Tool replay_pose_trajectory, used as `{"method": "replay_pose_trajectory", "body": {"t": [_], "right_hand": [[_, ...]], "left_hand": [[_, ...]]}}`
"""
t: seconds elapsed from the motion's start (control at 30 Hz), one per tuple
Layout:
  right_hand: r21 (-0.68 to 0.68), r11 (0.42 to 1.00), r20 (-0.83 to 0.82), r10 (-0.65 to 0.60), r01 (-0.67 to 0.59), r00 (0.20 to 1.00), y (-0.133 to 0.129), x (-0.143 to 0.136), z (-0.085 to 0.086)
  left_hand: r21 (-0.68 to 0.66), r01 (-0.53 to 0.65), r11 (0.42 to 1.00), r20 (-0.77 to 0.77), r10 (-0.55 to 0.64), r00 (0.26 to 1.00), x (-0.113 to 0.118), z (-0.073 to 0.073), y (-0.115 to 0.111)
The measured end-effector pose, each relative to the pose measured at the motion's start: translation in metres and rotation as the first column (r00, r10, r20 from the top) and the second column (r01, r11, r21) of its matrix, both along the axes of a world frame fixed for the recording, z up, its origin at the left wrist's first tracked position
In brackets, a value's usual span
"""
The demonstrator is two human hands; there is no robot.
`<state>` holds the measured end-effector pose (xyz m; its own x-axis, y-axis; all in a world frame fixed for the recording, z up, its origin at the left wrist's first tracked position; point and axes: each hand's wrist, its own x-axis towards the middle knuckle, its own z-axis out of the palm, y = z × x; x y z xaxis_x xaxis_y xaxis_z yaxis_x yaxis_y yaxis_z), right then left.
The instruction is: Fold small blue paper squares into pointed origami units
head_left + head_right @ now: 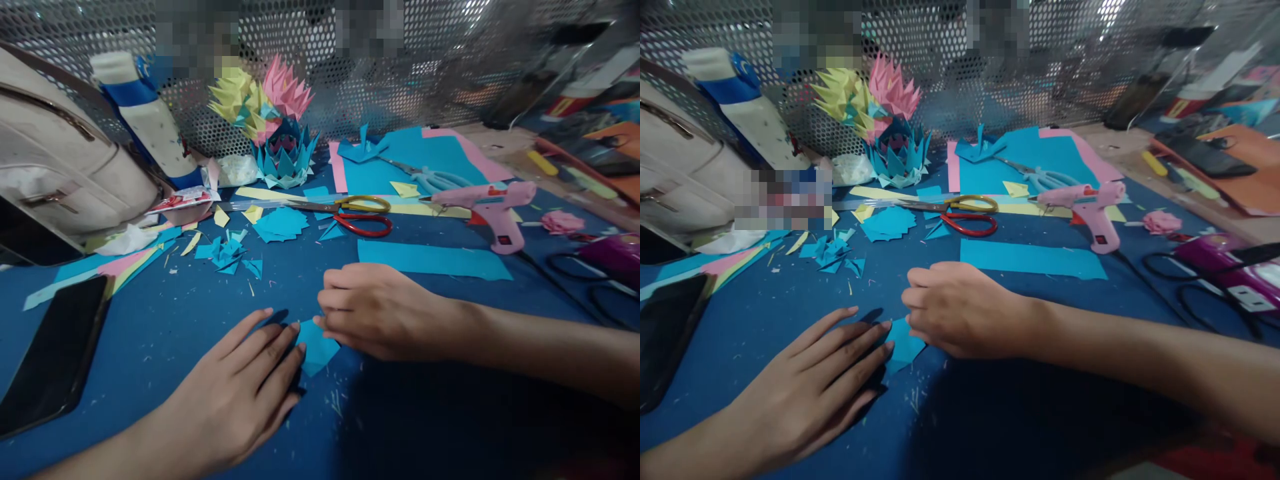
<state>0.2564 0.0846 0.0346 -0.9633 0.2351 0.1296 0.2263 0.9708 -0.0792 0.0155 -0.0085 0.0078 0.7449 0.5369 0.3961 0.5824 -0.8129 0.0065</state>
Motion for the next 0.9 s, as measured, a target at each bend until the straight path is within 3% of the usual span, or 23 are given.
{"method": "replay_pose_trajectory", "body": {"t": [0.13, 0.27, 0.53, 0.73, 0.9], "right_hand": [[-0.079, 0.987, -0.048, -0.141, 0.137, 0.989, -0.004, -0.005, -0.01], [-0.252, 0.937, -0.097, -0.273, 0.242, 0.957, -0.007, -0.009, -0.02], [-0.38, 0.888, -0.087, -0.312, 0.258, 0.946, -0.009, -0.012, -0.016], [-0.317, 0.923, -0.104, -0.261, 0.217, 0.96, -0.01, -0.012, -0.017], [-0.112, 0.98, -0.11, -0.177, 0.165, 0.978, -0.013, -0.012, -0.017]], "left_hand": [[0.056, -0.021, 0.998, 0.022, 0.02, 1.0, 0.001, -0.006, 0.0], [0.048, 0.021, 0.999, 0.028, -0.022, 0.999, 0.0, -0.007, 0.0], [0.037, 0.097, 0.995, 0.06, -0.099, 0.993, -0.003, -0.003, -0.001], [0.023, 0.128, 0.992, 0.061, -0.129, 0.99, -0.004, -0.005, -0.001], [0.032, 0.096, 0.995, 0.075, -0.098, 0.992, -0.004, -0.006, -0.001]]}}
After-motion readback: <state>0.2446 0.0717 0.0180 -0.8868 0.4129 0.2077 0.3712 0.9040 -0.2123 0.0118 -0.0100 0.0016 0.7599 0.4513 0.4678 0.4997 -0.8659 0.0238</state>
